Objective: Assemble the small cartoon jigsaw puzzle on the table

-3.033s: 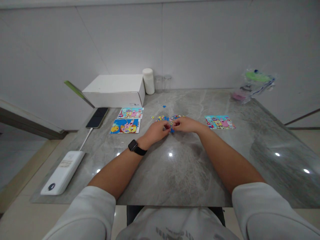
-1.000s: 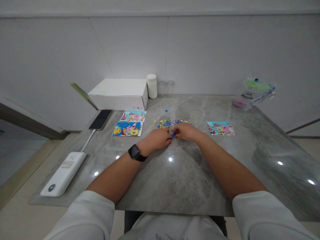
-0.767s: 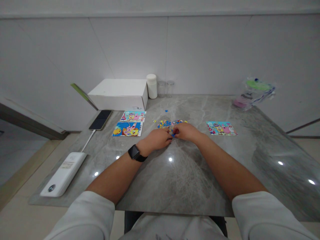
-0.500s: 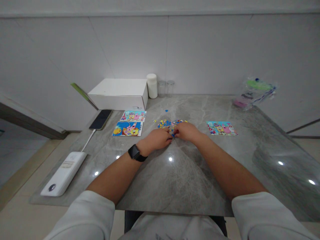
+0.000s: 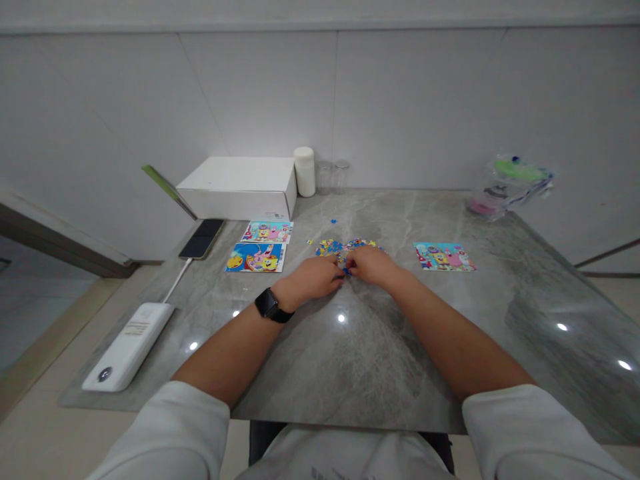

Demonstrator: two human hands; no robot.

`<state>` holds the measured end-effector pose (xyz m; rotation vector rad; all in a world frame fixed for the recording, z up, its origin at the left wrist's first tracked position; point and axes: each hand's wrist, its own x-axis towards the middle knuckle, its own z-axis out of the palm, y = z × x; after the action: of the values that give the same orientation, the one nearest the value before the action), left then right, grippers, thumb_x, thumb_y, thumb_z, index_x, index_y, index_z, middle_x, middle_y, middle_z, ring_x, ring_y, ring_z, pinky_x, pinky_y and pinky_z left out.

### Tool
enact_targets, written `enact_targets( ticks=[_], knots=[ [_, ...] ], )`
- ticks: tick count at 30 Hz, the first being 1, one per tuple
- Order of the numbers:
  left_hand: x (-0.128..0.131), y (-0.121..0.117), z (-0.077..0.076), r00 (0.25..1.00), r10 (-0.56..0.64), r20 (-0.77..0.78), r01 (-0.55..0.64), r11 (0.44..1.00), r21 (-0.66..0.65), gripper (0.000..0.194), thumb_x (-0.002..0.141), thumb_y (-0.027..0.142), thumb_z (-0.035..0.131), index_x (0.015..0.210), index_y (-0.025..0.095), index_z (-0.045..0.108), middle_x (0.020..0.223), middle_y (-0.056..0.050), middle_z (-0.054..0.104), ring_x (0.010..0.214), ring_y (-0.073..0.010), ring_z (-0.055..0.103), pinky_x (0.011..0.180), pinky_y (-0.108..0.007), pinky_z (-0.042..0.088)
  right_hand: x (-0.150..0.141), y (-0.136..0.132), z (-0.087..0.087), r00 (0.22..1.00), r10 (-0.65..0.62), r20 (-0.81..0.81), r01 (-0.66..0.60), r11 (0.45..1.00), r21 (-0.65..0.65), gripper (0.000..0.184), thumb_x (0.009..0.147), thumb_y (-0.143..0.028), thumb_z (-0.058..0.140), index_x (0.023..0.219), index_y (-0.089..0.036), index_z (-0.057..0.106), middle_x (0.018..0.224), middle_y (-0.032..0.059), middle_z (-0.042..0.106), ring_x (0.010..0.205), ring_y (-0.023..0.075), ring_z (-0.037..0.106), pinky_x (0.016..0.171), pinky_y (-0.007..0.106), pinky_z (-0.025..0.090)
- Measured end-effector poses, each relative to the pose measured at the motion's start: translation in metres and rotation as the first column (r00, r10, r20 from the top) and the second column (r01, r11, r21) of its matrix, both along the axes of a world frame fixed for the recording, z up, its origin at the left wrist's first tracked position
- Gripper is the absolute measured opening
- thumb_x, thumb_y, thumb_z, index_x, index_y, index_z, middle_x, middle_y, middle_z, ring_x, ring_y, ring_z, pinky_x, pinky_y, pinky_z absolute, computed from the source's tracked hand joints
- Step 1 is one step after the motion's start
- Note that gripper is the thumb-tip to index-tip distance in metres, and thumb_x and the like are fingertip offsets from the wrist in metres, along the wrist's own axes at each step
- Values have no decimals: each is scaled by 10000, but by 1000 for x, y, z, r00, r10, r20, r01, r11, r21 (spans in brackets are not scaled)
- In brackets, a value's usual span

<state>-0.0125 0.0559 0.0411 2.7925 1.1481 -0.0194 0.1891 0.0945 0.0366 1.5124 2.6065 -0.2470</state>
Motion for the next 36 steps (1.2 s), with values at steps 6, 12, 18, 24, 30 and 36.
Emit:
enact_targets(
  ticks=[6,12,18,24,30,36],
  knots=[
    [-13,9,4,998,27,51,-26,999,-31,293,1031,373,582,1181,272,812,1181,-74,749,1044,-243,716,879,-338,560,3,9,-8,991,2,-136,-13,997,-82,136,903,-223,752,984,-268,852,969,26,834,907,200,733,804,275,486],
    [-54,31,19,919,366,148,-379,923,71,255,1014,268,597,1146,212,807,1155,-91,770,1077,-244,706,975,-360,544,7,14,-6,967,-52,-250,40,998,-52,120,911,-244,740,970,-250,844,974,27,828,897,184,723,775,259,466],
    [-64,44,3,881,425,210,-455,882,123,269,1000,257,643,1232,202,767,1227,-95,746,1160,-256,679,1023,-362,528,29,29,1,940,-182,-290,207,977,58,200,945,-288,682,1062,-224,831,1062,58,822,955,205,715,798,279,464],
    [-54,52,-21,917,344,200,-365,928,80,355,1026,278,604,1357,251,732,1221,-88,710,1121,-232,684,990,-332,535,35,34,-5,947,-189,-258,215,974,74,218,958,-272,671,1096,-212,829,1105,69,815,991,211,707,823,277,463],
    [-52,52,-22,937,307,166,-316,948,34,315,1013,243,597,1255,285,795,1175,-76,693,1073,-208,690,968,-303,535,25,30,-16,976,-11,-218,24,998,57,319,988,-240,637,1249,-262,818,1116,75,790,1032,210,684,878,269,457],
    [-61,56,-25,925,351,148,-362,930,57,280,969,212,601,1149,242,814,1137,-71,740,1035,-207,691,961,-314,541,29,30,-13,981,-93,-170,106,992,66,336,1011,-251,602,1257,-308,824,1189,77,769,1087,222,679,899,278,463]
  ],
)
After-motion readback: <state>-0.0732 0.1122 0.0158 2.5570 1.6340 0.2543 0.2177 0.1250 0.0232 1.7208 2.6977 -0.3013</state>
